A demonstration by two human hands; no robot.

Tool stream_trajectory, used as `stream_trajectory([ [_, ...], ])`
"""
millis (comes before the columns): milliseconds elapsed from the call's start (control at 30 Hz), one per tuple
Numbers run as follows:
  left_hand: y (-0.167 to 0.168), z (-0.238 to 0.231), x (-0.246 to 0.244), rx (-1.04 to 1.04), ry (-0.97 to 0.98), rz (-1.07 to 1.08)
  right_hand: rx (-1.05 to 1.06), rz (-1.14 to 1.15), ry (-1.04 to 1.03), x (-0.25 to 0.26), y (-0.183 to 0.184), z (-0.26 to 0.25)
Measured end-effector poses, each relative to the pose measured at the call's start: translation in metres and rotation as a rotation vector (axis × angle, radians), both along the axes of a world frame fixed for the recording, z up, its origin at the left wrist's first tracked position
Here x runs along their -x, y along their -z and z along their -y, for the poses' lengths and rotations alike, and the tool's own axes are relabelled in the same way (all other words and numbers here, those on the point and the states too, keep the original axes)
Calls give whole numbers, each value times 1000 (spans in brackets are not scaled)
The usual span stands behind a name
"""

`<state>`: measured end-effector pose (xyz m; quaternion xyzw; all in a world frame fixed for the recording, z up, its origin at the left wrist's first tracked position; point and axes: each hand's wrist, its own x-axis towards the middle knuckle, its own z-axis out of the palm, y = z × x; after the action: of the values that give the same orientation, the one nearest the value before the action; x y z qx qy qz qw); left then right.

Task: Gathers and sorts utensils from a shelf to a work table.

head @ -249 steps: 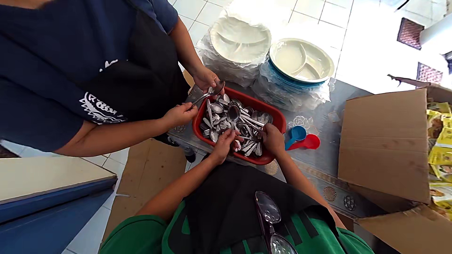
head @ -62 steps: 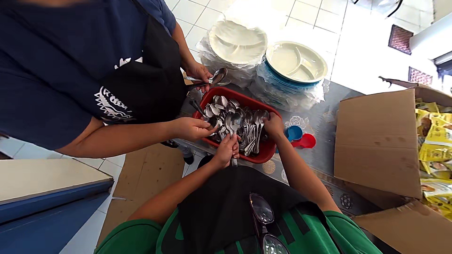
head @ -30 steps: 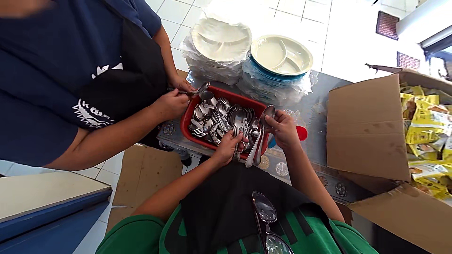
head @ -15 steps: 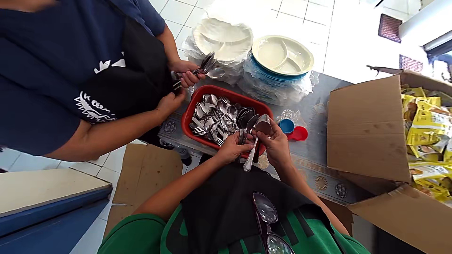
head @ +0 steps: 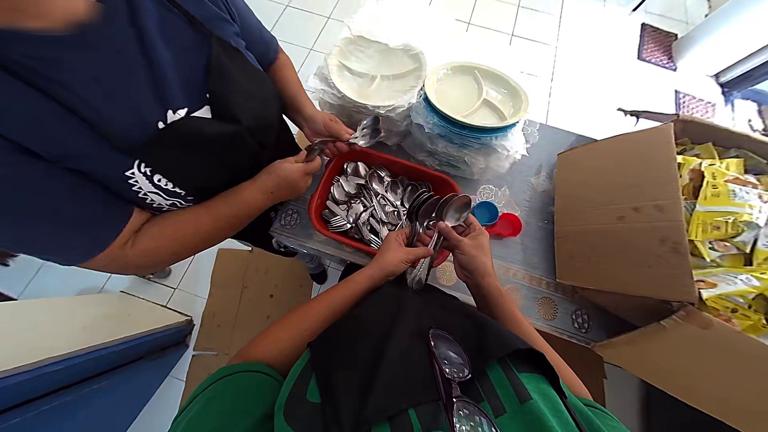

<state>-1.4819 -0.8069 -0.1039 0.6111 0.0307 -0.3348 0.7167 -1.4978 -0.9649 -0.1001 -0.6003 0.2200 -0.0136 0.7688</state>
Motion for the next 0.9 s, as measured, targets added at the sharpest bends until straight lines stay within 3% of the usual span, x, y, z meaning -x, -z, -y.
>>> stream_trajectory([
  [233,0,0,0,18,-59,55,9,1,39,-7,-6,10],
  [367,6,-4,6,-45,20,102,-9,23,14,0,1,7],
  [600,-2,4,-5,0,117,54,-20,5,54,-9,-19,-1],
  [733,-8,3,-8,12,173,85,78,40,15,-11,-15,-4],
  [900,9,-2,-7,27,227,178,217,-7,-62,-7,-15,-6],
])
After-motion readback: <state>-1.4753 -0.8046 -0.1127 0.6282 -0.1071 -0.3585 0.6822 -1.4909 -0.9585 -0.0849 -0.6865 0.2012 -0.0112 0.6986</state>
